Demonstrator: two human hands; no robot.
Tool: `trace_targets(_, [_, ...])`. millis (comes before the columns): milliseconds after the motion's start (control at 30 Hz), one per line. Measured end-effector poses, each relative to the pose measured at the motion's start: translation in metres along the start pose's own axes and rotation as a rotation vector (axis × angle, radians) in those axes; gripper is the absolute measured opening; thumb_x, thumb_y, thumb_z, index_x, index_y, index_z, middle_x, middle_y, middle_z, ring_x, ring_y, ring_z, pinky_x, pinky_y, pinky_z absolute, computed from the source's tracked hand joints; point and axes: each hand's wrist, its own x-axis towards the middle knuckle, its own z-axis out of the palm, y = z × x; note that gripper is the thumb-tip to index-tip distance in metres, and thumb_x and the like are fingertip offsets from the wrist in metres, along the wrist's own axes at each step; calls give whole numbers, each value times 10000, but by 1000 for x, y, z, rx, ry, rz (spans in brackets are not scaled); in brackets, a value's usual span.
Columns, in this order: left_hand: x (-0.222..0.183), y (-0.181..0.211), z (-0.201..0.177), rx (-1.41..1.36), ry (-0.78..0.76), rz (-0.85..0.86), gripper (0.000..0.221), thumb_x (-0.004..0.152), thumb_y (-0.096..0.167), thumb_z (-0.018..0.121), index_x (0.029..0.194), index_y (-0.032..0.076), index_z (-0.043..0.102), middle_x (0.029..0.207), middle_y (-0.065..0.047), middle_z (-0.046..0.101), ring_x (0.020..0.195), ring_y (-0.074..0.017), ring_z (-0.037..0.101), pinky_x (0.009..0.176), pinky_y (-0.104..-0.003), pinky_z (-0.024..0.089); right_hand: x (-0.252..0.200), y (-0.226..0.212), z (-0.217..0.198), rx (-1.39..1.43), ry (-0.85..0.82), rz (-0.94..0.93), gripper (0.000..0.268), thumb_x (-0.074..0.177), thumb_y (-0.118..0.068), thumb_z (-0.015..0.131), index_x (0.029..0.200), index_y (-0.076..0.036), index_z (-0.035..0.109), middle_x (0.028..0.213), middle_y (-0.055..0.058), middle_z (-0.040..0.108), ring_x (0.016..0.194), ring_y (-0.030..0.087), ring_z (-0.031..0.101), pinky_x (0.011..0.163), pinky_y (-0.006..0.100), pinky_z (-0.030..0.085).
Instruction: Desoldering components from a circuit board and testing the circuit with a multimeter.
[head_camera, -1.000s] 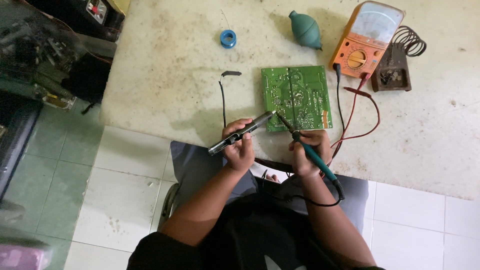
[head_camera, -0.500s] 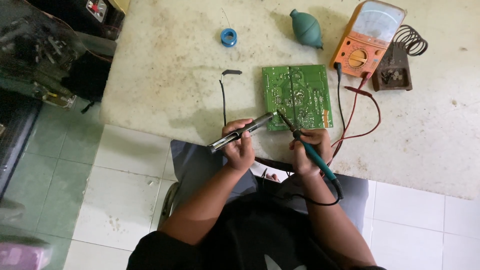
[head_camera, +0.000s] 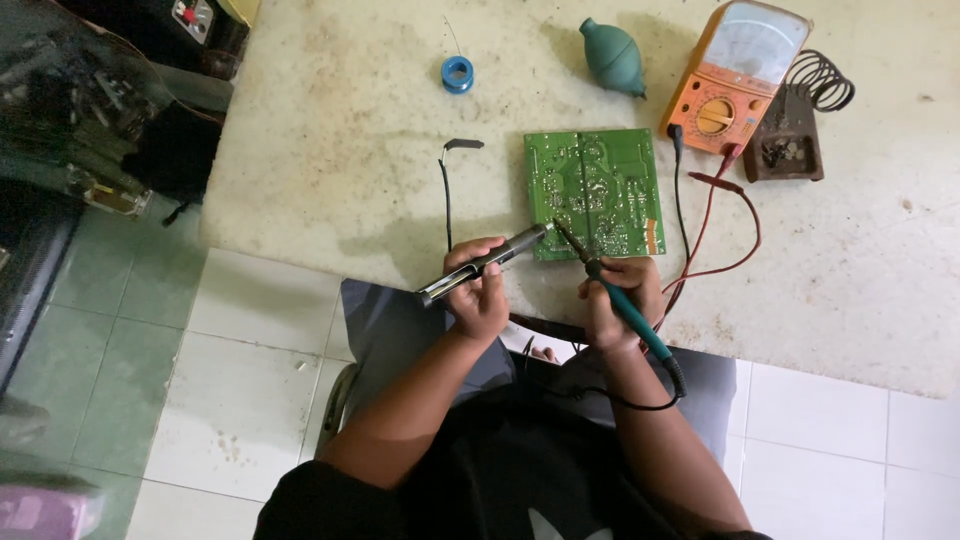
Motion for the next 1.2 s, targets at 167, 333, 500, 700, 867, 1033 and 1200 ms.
trace_targets(167, [1,13,-1,-18,-43,89,181,968,97,599,1050,-49,530,1034,-213,665,984,-331,676,825,-375,588,-1,-2,3,10,43,-54,99,772,193,608,869,175,595,722,260,611,415,239,632,390,318,528])
trace_targets(333, [27,44,-3,-97,-47,156,205,953,99,575,1049,-63,493,980,-249,642,947,-363,645,832,-434,597,-3,4,2,27,58,-90,81,763,196,622,825,149,598,782,286,619,406,244,629,378,337,525])
trace_targets(500, [77,66,-38,-36,144,169,273,970,21,480,1195,49,328,834,-123,470,783,-255,476,845,-461,517,-7,6,1,29,61,-81,78,778,212,604,842,166,604,840,307,627,440,268,649,403,351,541])
trace_targets(700, [88,48,-94,-249,350,-259,318,1027,458,450,915,161,431,735,22,411,646,-134,458,668,-259,450,-2,-8,1,2,49,-32,96,768,208,598,859,177,603,800,292,635,449,254,651,425,340,556])
trace_targets(867, [78,39,-96,-294,322,-301,564,944,669,377,748,142,422,636,-11,366,630,-176,452,658,-267,418,-9,4,-1,19,49,-58,60,786,203,620,826,160,610,884,316,630,464,255,652,419,352,551])
trace_targets(1033, [78,46,-98,-249,245,-339,725,927,804,279,666,140,411,600,-8,347,628,-164,427,649,-251,380,-11,10,-2,16,58,-74,60,782,217,614,808,165,598,871,330,617,433,262,631,398,354,543])
trace_targets(1200, [84,73,-96,-111,16,-579,655,917,732,328,787,115,505,831,-113,497,960,-288,578,967,-360,398,-11,12,-3,23,46,-66,78,777,217,639,836,188,599,877,336,621,465,264,652,420,354,551])
